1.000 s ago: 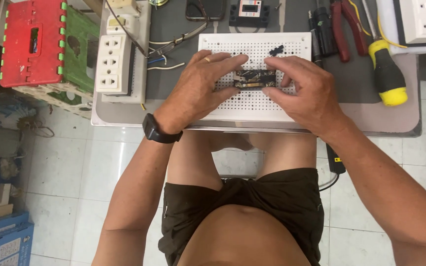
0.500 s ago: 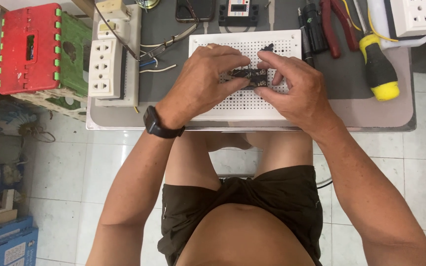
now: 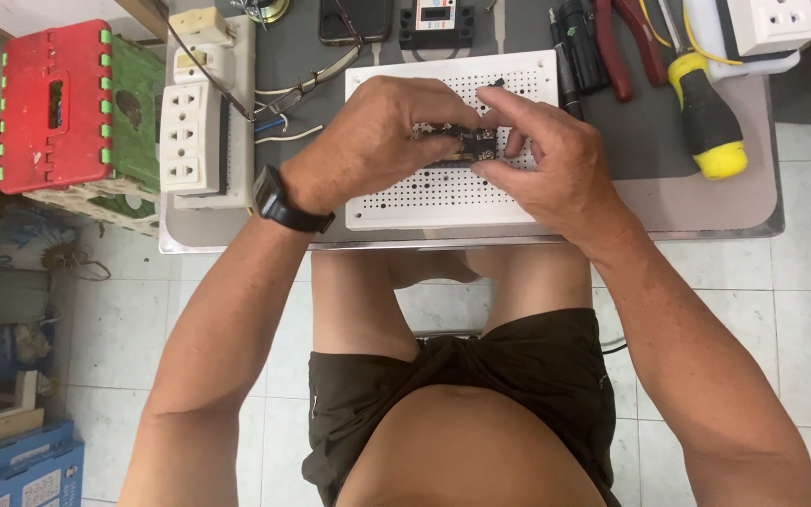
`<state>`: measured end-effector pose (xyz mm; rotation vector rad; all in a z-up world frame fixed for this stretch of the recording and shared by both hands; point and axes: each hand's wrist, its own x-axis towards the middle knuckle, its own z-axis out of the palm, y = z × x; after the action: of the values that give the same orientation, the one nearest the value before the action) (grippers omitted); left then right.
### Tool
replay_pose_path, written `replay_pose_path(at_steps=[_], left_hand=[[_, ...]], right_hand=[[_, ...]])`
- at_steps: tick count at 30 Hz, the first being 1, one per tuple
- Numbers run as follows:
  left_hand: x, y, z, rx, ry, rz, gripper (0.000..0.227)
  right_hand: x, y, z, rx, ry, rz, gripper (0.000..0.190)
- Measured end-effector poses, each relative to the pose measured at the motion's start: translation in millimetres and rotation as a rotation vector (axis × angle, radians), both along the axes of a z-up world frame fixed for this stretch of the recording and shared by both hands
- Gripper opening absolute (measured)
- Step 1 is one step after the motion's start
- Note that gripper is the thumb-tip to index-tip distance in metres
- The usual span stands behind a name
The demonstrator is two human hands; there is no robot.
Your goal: The person disassembles a black electrical component using a screwdriver, removes internal parts, and places them on a white perforated board. They then reassemble the component and use a yellow-handled screwdriver to tighten screws.
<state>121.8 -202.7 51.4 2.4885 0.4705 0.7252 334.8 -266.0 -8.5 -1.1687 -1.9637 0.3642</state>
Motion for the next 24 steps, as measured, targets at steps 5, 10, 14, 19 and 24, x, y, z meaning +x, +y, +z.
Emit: replay_pose_path(at_steps=[5, 10, 14, 19, 24], left_hand=[[0.2, 5.1, 2.6, -0.116, -0.004, -0.043, 0.022], [-1.6, 4.1, 1.8, -0.139, 0.023, -0.032, 0.021], [-2.5, 1.6, 5.1, -0.184, 0.025, -0.018, 0.018], [-4.8, 5.7, -1.1, -0.158, 0.012, -0.02, 0.019], [-18.4, 4.1, 0.8, -0.124, 0.178, -0.022, 0.073]], right_hand=[[-0.9, -1.1, 5.2, -0.028, 0.054, 0.013, 0.065], [-0.7, -1.4, 3.8, -0.065, 0.087, 0.007, 0.068], [-0.6, -0.8, 2.0, -0.038, 0.07, -0.004, 0.066], [0.8, -0.2, 0.7, -0.027, 0.052, 0.012, 0.067], [0.8, -0.5, 0.5, -0.047, 0.1, 0.019, 0.067]])
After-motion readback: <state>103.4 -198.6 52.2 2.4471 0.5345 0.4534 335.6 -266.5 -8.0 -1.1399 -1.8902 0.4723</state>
